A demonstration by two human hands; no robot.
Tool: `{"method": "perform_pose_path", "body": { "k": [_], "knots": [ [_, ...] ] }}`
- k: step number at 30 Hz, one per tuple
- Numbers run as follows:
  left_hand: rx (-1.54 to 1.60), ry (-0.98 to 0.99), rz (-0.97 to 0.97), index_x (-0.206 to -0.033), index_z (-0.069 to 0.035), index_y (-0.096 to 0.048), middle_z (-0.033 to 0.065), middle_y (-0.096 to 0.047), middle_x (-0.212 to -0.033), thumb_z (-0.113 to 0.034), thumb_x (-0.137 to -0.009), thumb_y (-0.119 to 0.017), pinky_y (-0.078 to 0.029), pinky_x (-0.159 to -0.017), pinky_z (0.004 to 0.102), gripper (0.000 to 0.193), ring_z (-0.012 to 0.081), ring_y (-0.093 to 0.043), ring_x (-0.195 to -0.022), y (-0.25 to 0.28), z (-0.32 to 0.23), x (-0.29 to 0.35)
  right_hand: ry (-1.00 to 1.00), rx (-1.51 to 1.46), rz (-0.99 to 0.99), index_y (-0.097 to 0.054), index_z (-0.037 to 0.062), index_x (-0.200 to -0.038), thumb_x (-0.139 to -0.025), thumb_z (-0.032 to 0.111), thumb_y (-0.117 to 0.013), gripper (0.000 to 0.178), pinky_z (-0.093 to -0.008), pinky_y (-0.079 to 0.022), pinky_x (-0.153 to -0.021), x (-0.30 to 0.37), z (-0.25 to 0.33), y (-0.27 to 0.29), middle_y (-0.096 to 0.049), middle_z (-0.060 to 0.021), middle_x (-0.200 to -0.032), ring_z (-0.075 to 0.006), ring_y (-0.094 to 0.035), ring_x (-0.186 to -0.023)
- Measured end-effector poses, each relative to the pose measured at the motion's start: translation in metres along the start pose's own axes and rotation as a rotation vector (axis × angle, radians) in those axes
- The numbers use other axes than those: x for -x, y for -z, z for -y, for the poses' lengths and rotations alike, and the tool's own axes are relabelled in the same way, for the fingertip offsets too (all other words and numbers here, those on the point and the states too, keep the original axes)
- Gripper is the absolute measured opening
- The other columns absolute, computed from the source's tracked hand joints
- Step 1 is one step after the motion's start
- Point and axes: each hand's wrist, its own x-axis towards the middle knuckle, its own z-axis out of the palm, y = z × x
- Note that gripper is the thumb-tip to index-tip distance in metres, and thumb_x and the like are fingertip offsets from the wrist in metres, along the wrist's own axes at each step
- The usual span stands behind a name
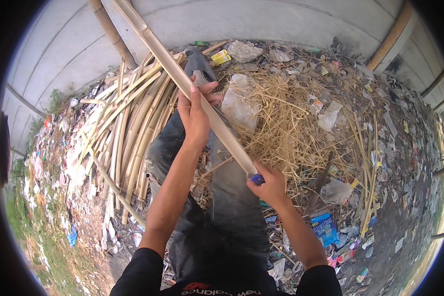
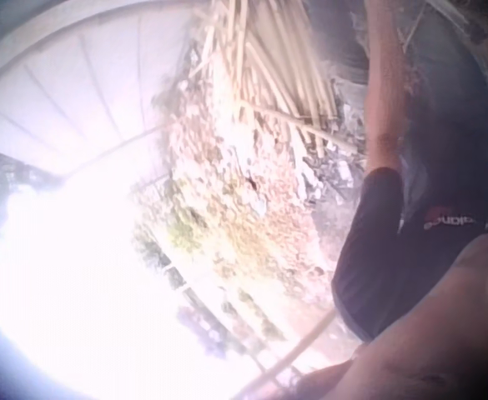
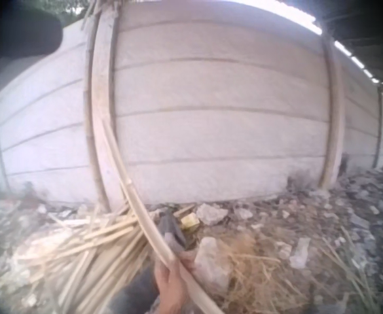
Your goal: The person sits on the ground and uses a knife to split long bamboo poles into thin strips. They hold the bamboo with one hand and use the knife to carefully separate the material, occasionally adjusting their grip and the position of the bamboo.
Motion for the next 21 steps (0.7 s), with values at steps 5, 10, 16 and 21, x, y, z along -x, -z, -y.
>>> {"method": "perform_pose_path", "body": {
  "k": [5, 10, 16, 21],
  "knots": [
    [0.001, -0.064, 0.013, -0.145, 0.004, -0.04, 0.0182, -0.069, -0.119, -0.032, -0.11, -0.041, -0.059, -0.079, 0.0338, 0.05, 0.0197, -0.069, -0.088, 0.047, -0.071, -0.078, -0.056, -0.05, 0.077, -0.07, 0.0008, -0.116, -0.071, 0.014, -0.084, 0.049, -0.0333, -0.058, -0.065, 0.044, -0.034, 0.01, -0.073, -0.0146, -0.096, -0.0244, -0.072, -0.072],
    [-0.169, -0.191, 0.024, -0.144, 0.005, -0.041, 0.018, -0.069, -0.12, -0.029, -0.11, -0.043, -0.057, -0.081, 0.0338, 0.049, 0.0203, -0.069, -0.088, 0.078, -0.116, -0.115, -0.059, -0.033, 0.067, -0.069, 0.0009, -0.109, -0.073, 0.01, -0.082, 0.039, -0.0336, -0.056, -0.067, 0.081, -0.073, 0.021, -0.072, -0.0143, -0.088, -0.0239, -0.072, -0.073],
    [-0.179, -0.212, -0.047, -0.135, 0.006, -0.047, 0.0123, -0.069, -0.095, -0.033, -0.11, -0.041, -0.055, -0.073, 0.0343, 0.047, 0.0191, -0.066, -0.076, 0.102, -0.15, -0.137, -0.206, 0.048, 0.124, -0.07, 0.0058, -0.107, -0.071, 0.011, -0.08, 0.037, -0.0357, -0.056, -0.068, 0.102, -0.105, 0.04, -0.071, -0.0143, -0.087, -0.0285, -0.071, -0.073],
    [-0.124, -0.225, -0.062, -0.127, 0.005, -0.051, 0.0117, -0.066, -0.088, -0.034, -0.11, -0.04, -0.054, -0.069, 0.0339, 0.044, 0.0201, -0.064, -0.075, 0.107, -0.151, -0.139, -0.245, 0.096, 0.114, -0.071, 0.0062, -0.106, -0.072, 0.012, -0.078, 0.036, -0.0355, -0.056, -0.068, 0.103, -0.109, 0.049, -0.071, -0.014, -0.083, -0.0277, -0.071, -0.072]
  ]
}}
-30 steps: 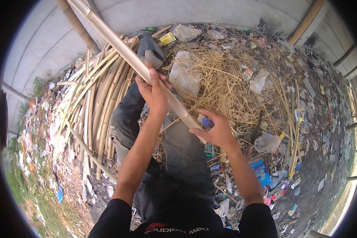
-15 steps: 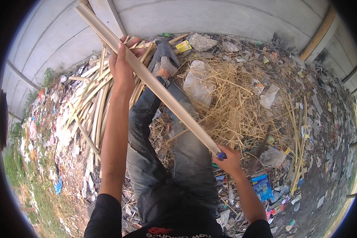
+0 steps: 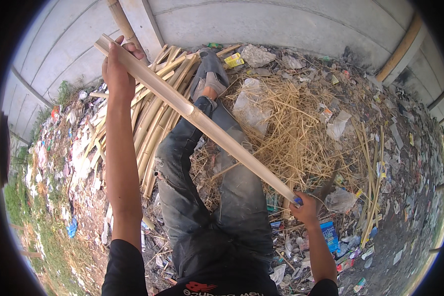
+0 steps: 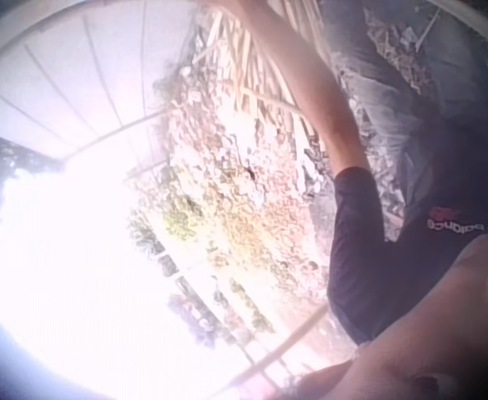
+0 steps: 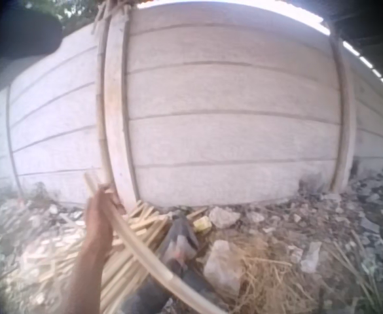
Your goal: The person sits on the ground and uses a knife to split long bamboo poles into thin strips. They hold the bamboo with one hand and use the knife to carefully separate the material, occasionally adjusting their grip and the position of the bamboo.
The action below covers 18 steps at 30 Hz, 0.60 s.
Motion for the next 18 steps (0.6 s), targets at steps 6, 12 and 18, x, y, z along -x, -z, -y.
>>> {"method": "perform_pose_path", "body": {
  "k": [6, 12, 18],
  "knots": [
    [0.209, 0.093, -0.09, -0.127, 0.001, -0.05, 0.0081, -0.057, -0.09, -0.039, -0.111, -0.037, -0.05, -0.072, 0.0348, 0.045, 0.0208, -0.055, -0.075, 0.006, -0.009, 0.0, -0.039, 0.067, -0.107, -0.072, 0.0053, -0.106, -0.072, 0.018, -0.083, 0.038, -0.0353, -0.056, -0.067, 0.012, -0.034, -0.009, -0.073, -0.0134, -0.086, -0.0265, -0.072, -0.073],
    [0.553, 0.213, -0.086, -0.114, -0.008, -0.051, 0.0039, -0.051, -0.083, -0.048, -0.107, -0.045, -0.041, -0.06, 0.0278, 0.041, 0.0162, -0.047, -0.07, 0.007, 0.013, 0.015, -0.017, 0.164, -0.222, -0.073, 0.0045, -0.102, -0.075, 0.021, -0.087, 0.035, -0.0358, -0.055, -0.066, 0.01, -0.022, -0.015, -0.073, -0.0125, -0.086, -0.0265, -0.072, -0.072],
    [0.229, 0.11, -0.314, -0.105, -0.01, -0.048, 0.0047, -0.055, -0.079, -0.043, -0.101, -0.058, -0.041, -0.056, 0.0265, 0.035, 0.0152, -0.052, -0.064, -0.022, 0.024, 0.034, -0.139, 0.141, -0.339, -0.072, 0.0038, -0.101, -0.077, 0.02, -0.087, 0.033, -0.0388, -0.055, -0.07, 0.002, 0.004, -0.009, -0.072, -0.0152, -0.088, -0.0308, -0.071, -0.078]
  ]
}}
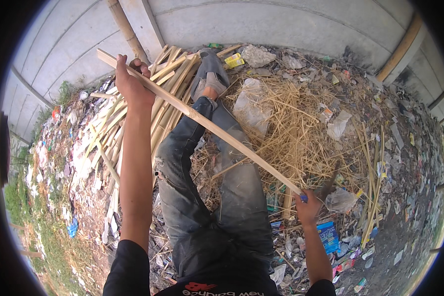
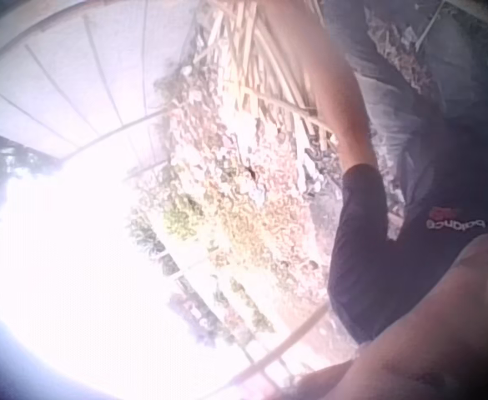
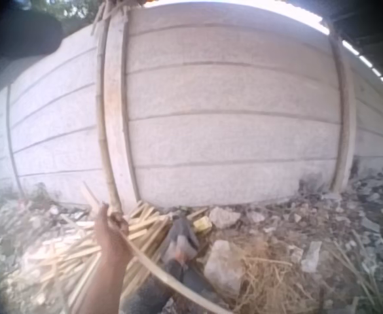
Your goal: The person sits on the ground and uses a knife to split long bamboo poles into thin strips. They hold the bamboo with one hand and use the knife to carefully separate the material, occasionally adjusting their grip and the position of the bamboo.
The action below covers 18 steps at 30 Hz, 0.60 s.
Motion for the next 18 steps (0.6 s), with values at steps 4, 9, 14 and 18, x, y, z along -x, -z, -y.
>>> {"method": "perform_pose_path", "body": {
  "k": [4, 9, 14, 18],
  "knots": [
    [-0.1, -0.096, 0.078, -0.119, -0.004, -0.046, 0.0112, -0.062, -0.083, -0.026, -0.102, -0.054, -0.045, -0.058, 0.0304, 0.029, 0.0179, -0.059, -0.066, -0.003, -0.001, 0.011, 0.031, -0.006, -0.039, -0.071, 0.0037, -0.101, -0.078, 0.02, -0.086, 0.032, -0.0404, -0.055, -0.071, -0.001, -0.003, 0.001, -0.071, -0.017, -0.091, -0.033, -0.071, -0.08],
    [-0.224, -0.109, 0.302, -0.14, 0.003, -0.03, 0.0145, -0.065, -0.088, -0.014, -0.099, -0.049, -0.05, -0.063, 0.033, 0.048, 0.0207, -0.061, -0.068, 0.0, 0.016, 0.036, 0.014, 0.034, -0.034, -0.071, 0.0035, -0.101, -0.078, 0.019, -0.086, 0.032, -0.0394, -0.055, -0.071, -0.002, -0.009, -0.004, -0.071, -0.0162, -0.094, -0.0331, -0.071, -0.082],
    [-0.301, -0.017, 0.47, -0.143, 0.003, -0.026, 0.0169, -0.065, -0.097, -0.006, -0.091, -0.049, -0.054, -0.067, 0.0346, 0.058, 0.0228, -0.064, -0.074, 0.009, 0.025, 0.055, 0.05, -0.056, -0.17, -0.071, -0.0004, -0.099, -0.079, 0.013, -0.085, 0.028, -0.0387, -0.05, -0.068, -0.011, 0.007, -0.011, -0.069, -0.014, -0.089, -0.0268, -0.065, -0.075],
    [-0.282, 0.078, 0.556, -0.146, 0.0, -0.025, 0.0194, -0.064, -0.101, 0.001, -0.084, -0.051, -0.058, -0.069, 0.0378, 0.068, 0.0265, -0.067, -0.077, 0.015, 0.026, 0.061, -0.018, -0.033, -0.259, -0.069, 0.0015, -0.097, -0.081, 0.012, -0.082, 0.023, -0.0391, -0.05, -0.068, -0.016, 0.001, -0.014, -0.068, -0.0134, -0.089, -0.0281, -0.065, -0.076]
  ]
}}
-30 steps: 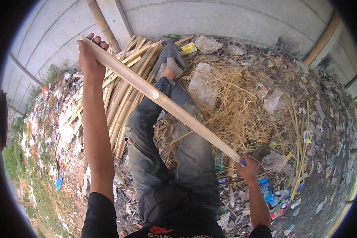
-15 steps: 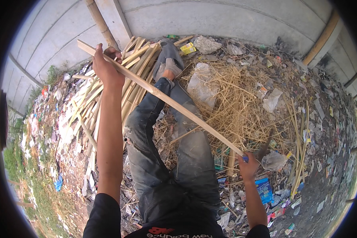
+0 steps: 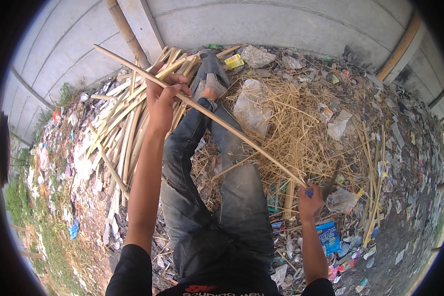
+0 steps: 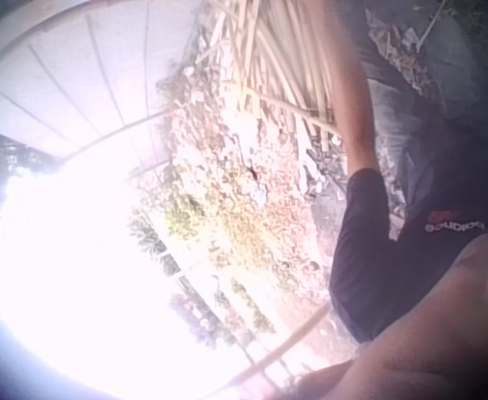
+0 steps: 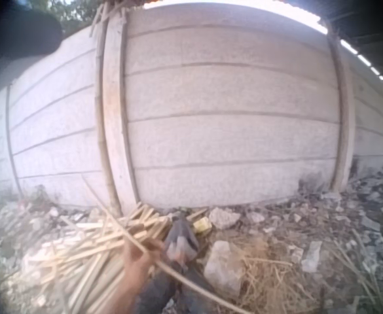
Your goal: The person sits on the ground and uses a knife to split long bamboo poles into thin strips. They hold the bamboo with one hand and use the knife to carefully separate the material, occasionally adjusting their grip and the position of the bamboo.
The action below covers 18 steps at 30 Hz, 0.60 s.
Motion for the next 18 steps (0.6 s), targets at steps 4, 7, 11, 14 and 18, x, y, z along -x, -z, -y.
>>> {"method": "perform_pose_path", "body": {
  "k": [4, 7, 11, 14, 18],
  "knots": [
    [0.025, 0.065, 0.059, -0.148, 0.001, -0.03, 0.0193, -0.066, -0.099, -0.006, -0.091, -0.047, -0.061, -0.075, 0.0406, 0.06, 0.0301, -0.072, -0.083, 0.004, -0.006, 0.006, -0.092, -0.019, -0.011, -0.067, 0.0029, -0.096, -0.082, 0.011, -0.08, 0.02, -0.0395, -0.05, -0.069, -0.008, 0.004, 0.004, -0.068, -0.0134, -0.09, -0.0304, -0.065, -0.077],
    [-0.001, 0.104, 0.044, -0.145, 0.005, -0.039, 0.0192, -0.069, -0.097, -0.021, -0.101, -0.043, -0.062, -0.077, 0.0418, 0.051, 0.0311, -0.073, -0.087, 0.014, -0.01, 0.003, -0.004, -0.007, -0.024, -0.068, 0.0031, -0.098, -0.083, 0.01, -0.079, 0.019, -0.0379, -0.05, -0.067, -0.015, 0.004, 0.01, -0.068, -0.0131, -0.091, -0.0277, -0.064, -0.075],
    [-0.098, 0.054, -0.024, -0.137, 0.009, -0.051, 0.0191, -0.07, -0.098, -0.043, -0.109, -0.036, -0.06, -0.082, 0.0419, 0.061, 0.0296, -0.073, -0.088, 0.039, -0.017, -0.006, 0.078, -0.072, 0.076, -0.071, 0.0017, -0.096, -0.083, 0.011, -0.08, 0.019, -0.0363, -0.05, -0.063, -0.016, -0.008, 0.02, -0.068, -0.0118, -0.088, -0.0226, -0.064, -0.071],
    [-0.073, 0.004, -0.216, -0.137, 0.006, -0.053, 0.019, -0.07, -0.1, -0.041, -0.11, -0.038, -0.057, -0.087, 0.0391, 0.056, 0.0275, -0.071, -0.091, 0.068, -0.022, -0.018, -0.027, -0.19, 0.308, -0.072, -0.0004, -0.088, -0.073, 0.015, -0.089, 0.027, -0.0343, -0.048, -0.058, -0.017, -0.012, 0.038, -0.065, -0.009, -0.071, -0.0203, -0.062, -0.064],
    [0.021, -0.118, -0.476, -0.131, 0.003, -0.059, 0.0106, -0.071, -0.094, -0.026, -0.103, -0.061, -0.054, -0.07, 0.029, 0.041, 0.0169, -0.068, -0.083, 0.129, -0.022, -0.041, -0.103, -0.011, 0.568, -0.075, 0.0011, -0.085, -0.062, 0.027, -0.096, 0.04, -0.0366, -0.046, -0.058, 0.007, -0.068, 0.068, -0.058, -0.0087, -0.061, -0.022, -0.057, -0.058]
  ]
}}
